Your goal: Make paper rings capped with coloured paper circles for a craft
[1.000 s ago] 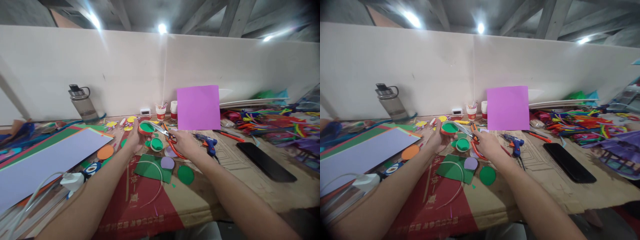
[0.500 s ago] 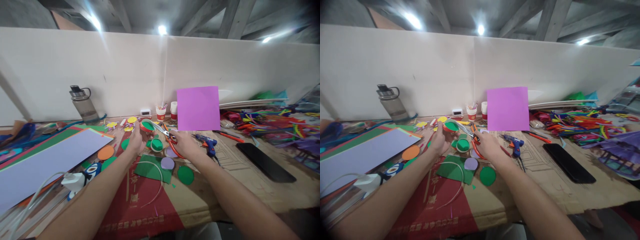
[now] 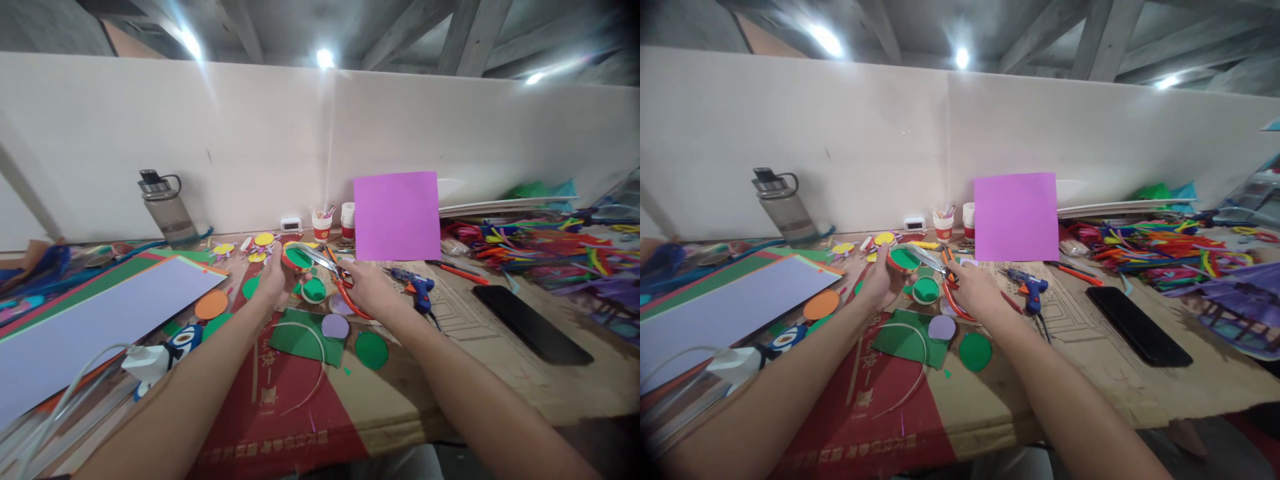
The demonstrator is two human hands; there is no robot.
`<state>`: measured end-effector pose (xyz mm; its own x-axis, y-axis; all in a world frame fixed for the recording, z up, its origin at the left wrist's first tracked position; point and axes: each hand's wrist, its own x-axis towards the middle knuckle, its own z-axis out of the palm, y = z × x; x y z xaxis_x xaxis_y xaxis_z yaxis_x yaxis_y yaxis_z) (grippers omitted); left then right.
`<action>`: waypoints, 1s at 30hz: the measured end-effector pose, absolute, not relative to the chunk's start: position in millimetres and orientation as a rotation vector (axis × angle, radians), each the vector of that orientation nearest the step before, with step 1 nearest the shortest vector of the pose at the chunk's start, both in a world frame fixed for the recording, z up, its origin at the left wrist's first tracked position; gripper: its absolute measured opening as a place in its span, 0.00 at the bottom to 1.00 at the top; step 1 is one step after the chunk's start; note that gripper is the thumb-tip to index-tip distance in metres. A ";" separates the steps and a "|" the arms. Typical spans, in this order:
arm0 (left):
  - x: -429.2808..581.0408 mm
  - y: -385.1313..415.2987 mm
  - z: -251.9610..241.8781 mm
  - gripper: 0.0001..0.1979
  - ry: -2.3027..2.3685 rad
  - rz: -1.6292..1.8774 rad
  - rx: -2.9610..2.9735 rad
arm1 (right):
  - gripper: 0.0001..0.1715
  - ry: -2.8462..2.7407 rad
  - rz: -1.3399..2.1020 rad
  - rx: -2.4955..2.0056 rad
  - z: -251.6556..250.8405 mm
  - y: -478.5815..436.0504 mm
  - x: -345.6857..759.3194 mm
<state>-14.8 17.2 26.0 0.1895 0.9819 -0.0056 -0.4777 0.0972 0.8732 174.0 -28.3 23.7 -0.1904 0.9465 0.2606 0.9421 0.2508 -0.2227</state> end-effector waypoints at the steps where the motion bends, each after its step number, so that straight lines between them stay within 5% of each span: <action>1: -15.4 17.7 26.2 0.28 0.734 1.237 0.877 | 0.22 -2.193 0.017 -1.740 24.0 -28.2 174.1; 8: -20.4 22.8 24.6 0.30 0.731 1.247 0.884 | 0.16 -2.210 -0.018 -1.738 25.3 -30.9 173.1; 30: -16.5 18.7 22.1 0.30 0.727 1.187 0.923 | 0.21 -2.205 0.032 -1.725 23.2 -31.7 172.0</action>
<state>-16.5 18.7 22.1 0.2367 0.9716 -0.0011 -0.4427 0.1088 0.8900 172.0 -31.7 23.2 -0.2048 0.9462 0.2504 0.9387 0.2624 -0.2238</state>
